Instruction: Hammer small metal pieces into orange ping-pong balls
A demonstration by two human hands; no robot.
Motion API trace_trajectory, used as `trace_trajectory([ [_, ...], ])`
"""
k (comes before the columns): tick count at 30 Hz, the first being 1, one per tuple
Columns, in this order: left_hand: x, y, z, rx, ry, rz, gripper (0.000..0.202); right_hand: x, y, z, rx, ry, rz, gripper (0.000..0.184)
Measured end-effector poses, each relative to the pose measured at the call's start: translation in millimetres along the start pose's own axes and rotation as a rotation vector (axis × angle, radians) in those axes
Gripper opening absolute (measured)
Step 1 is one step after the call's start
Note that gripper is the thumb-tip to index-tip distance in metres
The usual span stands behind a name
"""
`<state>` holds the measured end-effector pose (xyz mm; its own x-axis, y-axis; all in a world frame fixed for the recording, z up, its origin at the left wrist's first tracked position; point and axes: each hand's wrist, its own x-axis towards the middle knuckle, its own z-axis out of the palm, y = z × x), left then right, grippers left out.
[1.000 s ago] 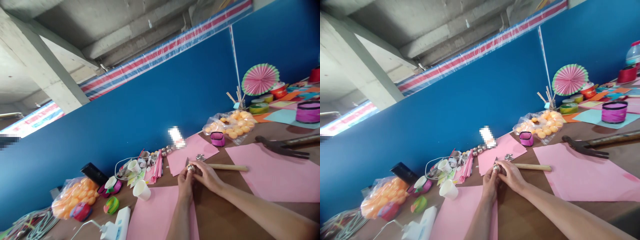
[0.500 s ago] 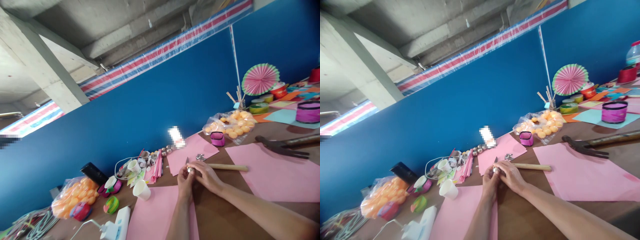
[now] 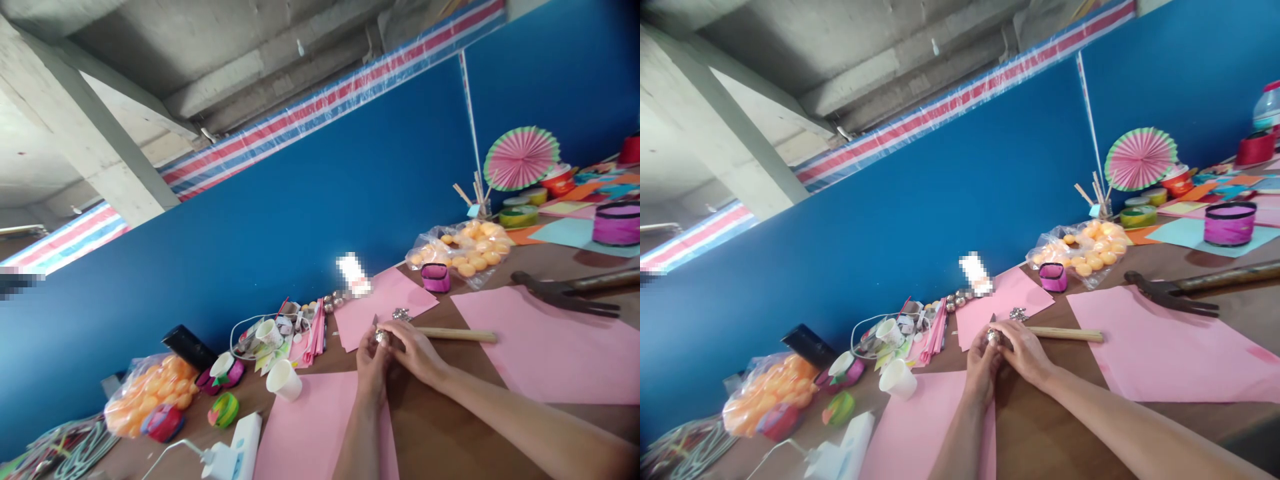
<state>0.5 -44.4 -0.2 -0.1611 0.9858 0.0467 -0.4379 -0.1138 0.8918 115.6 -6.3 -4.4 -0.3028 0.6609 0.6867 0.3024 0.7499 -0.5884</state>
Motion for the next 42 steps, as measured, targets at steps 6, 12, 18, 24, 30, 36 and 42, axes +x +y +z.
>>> trace_trajectory([
  [6, 1.7, -1.4, 0.6, -0.008, 0.051, 0.003, 0.053, 0.3, -3.1, 1.2, -0.026, -0.008, -0.018, 0.039],
  [12, 2.1, 0.0, -0.6, -0.018, -0.017, 0.012, 0.050, -0.3, 0.8, 1.9, -0.029, -0.020, 0.001, 0.044],
  [18, -0.8, 2.3, 2.7, -0.002, -0.044, -0.020, 0.045, 0.7, -1.3, -1.6, -0.038, -0.009, -0.024, 0.040],
  [24, 0.0, -1.3, 1.3, 0.079, 0.001, 0.039, 0.051, 0.4, -3.5, -1.8, -0.062, -0.048, -0.030, 0.042],
  [30, 3.4, -2.1, -2.3, -0.008, 0.003, 0.010, 0.048, -0.9, 2.9, 4.2, -0.047, -0.015, -0.011, 0.046],
  [36, 2.4, -1.6, -3.7, -0.054, -0.018, -0.033, 0.049, -0.8, 2.8, 2.1, -0.051, -0.024, -0.008, 0.041],
  [42, 0.1, -0.2, 0.0, -0.017, 0.004, -0.023, 0.055, -0.6, 0.7, 1.4, -0.053, -0.018, -0.012, 0.044],
])
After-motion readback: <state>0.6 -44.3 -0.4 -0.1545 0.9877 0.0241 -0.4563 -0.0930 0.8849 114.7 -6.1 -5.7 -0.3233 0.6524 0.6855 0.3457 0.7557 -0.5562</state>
